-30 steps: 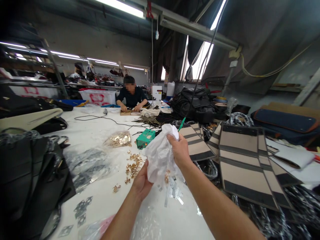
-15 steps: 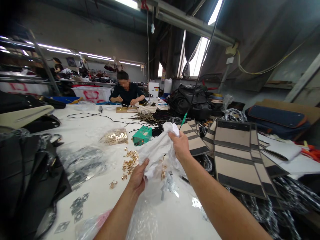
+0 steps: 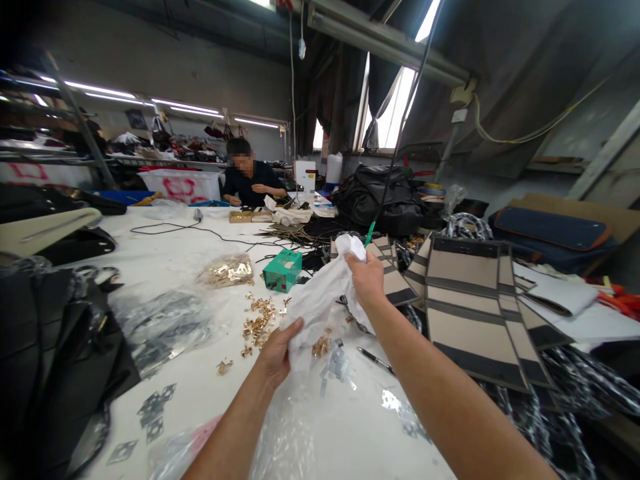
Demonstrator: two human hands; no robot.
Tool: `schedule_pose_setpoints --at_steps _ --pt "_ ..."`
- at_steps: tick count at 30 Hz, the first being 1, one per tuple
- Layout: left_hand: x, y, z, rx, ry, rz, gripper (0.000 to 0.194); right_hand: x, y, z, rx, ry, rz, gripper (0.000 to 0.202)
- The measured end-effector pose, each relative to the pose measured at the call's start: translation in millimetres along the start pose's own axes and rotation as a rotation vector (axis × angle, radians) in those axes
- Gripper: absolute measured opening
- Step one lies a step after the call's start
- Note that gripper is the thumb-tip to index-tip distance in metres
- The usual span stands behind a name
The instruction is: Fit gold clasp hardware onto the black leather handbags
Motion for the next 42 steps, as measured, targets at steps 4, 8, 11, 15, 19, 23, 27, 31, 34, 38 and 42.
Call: schedule_pose_setpoints --at_steps 4,8,11,15,19,23,27,31,34,38,42 --pt "-3 3.2 -6 0.054 -0.133 -0.007 0.046 5 -4 2 0.038 0.008 0.020 0.053" --pt "-3 7.8 -3 0.021 -0.119 -0.043 0.047 12 -7 -5 0.053 -0.011 0.032 0.054" --pt "-2 11.3 -3 -0.026 -0.120 -0.087 0.046 13 -5 -4 0.059 -0.011 0.024 0.055" --pt "1 17.7 -6 -0.125 -0.103 -0.179 0.049 16 5 20 0.182 0.045 -0.058 0.047" --pt "-2 16.5 -10 -0.016 -0.163 -0.140 0.042 40 -17 31 0.219 0.072 0.032 0.045" --pt "-5 16.3 -14 0.098 -0.271 -0.132 0.027 85 -77 -12 0.135 -0.048 0.261 0.032" --pt "-1 16.5 -11 0.130 -0.253 -0.140 0.033 118 -123 -58 0.240 -0.069 0.384 0.017" --pt "7 13.1 -9 0.255 -0.206 -0.121 0.042 124 -131 -70 0.629 -0.018 0.354 0.016" --pt "9 11.9 -14 0.297 -0.211 -0.137 0.046 127 -139 -60 0.956 0.163 0.391 0.014" --pt "5 18.3 -23 0.200 -0.221 -0.206 0.040 125 -139 -60 0.846 0.104 0.468 0.025" --pt "7 35.1 -34 0.114 -0.242 -0.317 0.028 115 -113 -80 0.508 -0.149 0.708 0.035"
Point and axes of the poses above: each hand's wrist, its own x-axis away from the middle knuckle, its own y-axis out of the back of the hand, z = x × y, the point moved 6 cm from there along -x, towards the middle knuckle, and after that the axes turned 12 degrees about z, right-handed, at the moved point
